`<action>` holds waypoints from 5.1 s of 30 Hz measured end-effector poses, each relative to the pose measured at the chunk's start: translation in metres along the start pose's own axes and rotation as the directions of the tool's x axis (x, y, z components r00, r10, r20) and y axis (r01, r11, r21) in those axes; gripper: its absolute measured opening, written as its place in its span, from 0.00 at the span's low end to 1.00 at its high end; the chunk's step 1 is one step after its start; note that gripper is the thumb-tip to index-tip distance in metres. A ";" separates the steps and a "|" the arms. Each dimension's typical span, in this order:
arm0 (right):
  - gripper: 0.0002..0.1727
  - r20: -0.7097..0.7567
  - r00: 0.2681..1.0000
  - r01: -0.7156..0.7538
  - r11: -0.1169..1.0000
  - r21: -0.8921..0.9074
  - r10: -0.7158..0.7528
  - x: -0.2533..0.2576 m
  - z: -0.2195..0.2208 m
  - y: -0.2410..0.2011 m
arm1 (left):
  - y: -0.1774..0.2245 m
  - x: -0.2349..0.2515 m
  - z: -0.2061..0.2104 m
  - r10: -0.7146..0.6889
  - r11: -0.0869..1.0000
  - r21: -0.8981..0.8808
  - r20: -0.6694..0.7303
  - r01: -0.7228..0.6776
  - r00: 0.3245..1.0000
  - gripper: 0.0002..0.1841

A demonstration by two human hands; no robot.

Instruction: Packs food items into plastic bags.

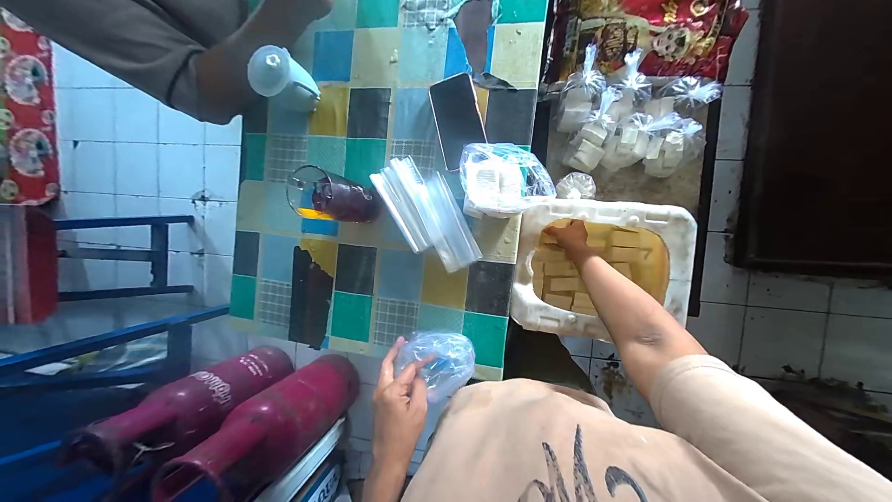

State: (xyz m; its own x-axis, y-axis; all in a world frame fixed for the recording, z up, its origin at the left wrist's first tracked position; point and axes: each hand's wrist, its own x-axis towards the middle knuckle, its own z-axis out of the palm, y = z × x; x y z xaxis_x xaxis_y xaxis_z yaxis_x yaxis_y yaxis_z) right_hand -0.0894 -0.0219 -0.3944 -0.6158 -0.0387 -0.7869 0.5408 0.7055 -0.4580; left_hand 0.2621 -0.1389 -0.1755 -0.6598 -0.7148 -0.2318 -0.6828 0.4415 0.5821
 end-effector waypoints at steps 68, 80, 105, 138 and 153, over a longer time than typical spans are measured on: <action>0.16 0.129 0.568 0.718 0.566 0.405 -0.813 -0.298 0.000 -0.036 | 0.076 0.080 -0.028 0.228 0.415 -0.893 0.286 0.173 0.931 0.10; 0.12 0.291 0.677 0.322 0.628 0.709 -0.676 -0.314 -0.007 -0.043 | 0.072 0.083 -0.027 0.357 0.415 -0.865 0.440 0.283 0.824 0.27; 0.16 0.356 0.487 0.814 0.562 0.147 -0.798 -0.318 -0.009 -0.046 | 0.055 0.059 0.002 0.343 0.065 -0.956 0.291 0.286 0.893 0.33; 0.36 0.165 0.529 0.837 0.480 -0.263 -0.832 -0.313 -0.026 -0.039 | 0.022 0.077 0.037 0.101 -0.165 -0.783 0.591 0.599 0.800 0.44; 0.38 0.365 0.769 0.573 0.819 -0.029 -0.525 -0.239 0.039 0.003 | 0.021 0.080 0.055 0.127 0.962 -0.248 0.039 -0.114 0.991 0.42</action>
State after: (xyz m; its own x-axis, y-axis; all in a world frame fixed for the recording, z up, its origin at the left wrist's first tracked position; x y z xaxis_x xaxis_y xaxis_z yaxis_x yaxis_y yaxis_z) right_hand 0.0825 -0.0381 -0.2239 -0.5479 -0.6588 -0.5156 0.0730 0.5763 -0.8140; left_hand 0.1777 -0.1575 -0.2247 -0.7528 -0.6314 -0.1860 -0.5041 0.3714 0.7797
